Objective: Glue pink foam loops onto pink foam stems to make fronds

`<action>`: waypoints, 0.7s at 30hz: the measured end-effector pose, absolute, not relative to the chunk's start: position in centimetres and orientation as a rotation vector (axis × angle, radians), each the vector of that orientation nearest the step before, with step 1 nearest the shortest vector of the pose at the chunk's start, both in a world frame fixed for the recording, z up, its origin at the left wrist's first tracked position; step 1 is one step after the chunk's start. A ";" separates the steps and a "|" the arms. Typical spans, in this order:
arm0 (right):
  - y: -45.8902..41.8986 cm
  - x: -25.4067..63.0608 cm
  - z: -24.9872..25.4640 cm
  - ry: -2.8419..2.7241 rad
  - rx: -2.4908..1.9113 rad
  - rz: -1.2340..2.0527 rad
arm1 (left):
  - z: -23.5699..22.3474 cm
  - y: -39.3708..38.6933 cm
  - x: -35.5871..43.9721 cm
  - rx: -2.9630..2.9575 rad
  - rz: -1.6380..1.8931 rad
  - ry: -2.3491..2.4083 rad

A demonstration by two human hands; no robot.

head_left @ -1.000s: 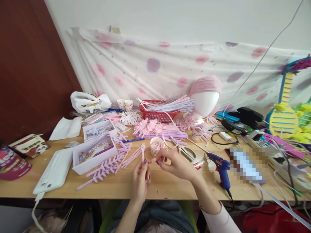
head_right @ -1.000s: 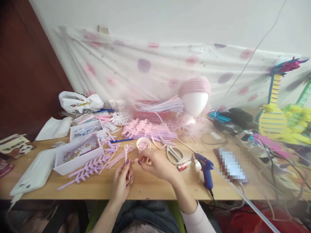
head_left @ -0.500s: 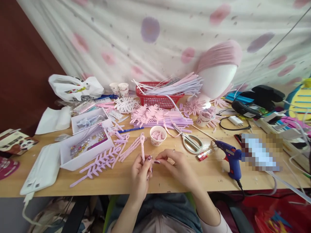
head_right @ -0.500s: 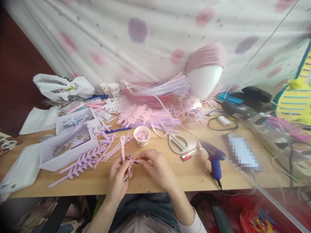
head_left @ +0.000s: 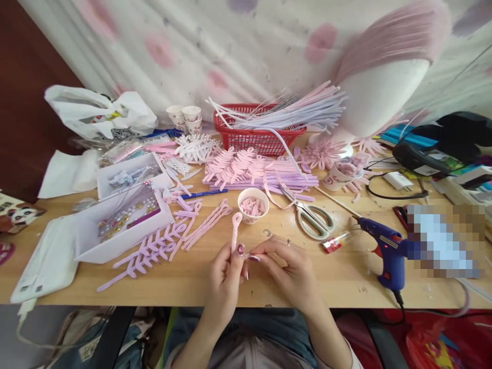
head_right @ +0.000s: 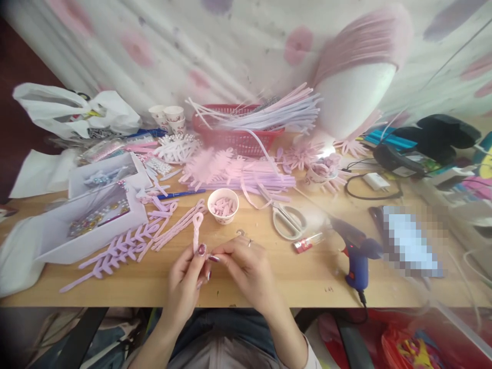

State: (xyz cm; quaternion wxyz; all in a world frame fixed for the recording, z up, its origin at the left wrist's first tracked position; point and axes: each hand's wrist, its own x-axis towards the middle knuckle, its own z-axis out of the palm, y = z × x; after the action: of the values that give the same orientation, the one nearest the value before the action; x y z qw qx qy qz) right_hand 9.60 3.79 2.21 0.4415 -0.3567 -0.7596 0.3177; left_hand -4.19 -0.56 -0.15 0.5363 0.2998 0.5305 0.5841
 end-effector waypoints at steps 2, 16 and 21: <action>3.7 9.7 2.1 -1.904 -0.867 0.826 | -0.2 -0.7 -4.1 0.727 1.392 1.296; 3.6 10.3 2.2 -2.016 -0.850 0.782 | 1.1 -1.4 -3.7 0.909 1.363 1.477; 3.7 10.7 2.0 -1.977 -0.753 0.853 | 0.5 -1.5 -4.5 1.066 1.259 1.385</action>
State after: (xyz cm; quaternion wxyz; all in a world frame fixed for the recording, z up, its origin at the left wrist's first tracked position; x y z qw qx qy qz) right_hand 10.67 3.67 1.95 0.4172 -0.3001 -0.7877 0.3398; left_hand -4.46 -1.45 0.52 0.4741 0.4359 0.5661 0.5145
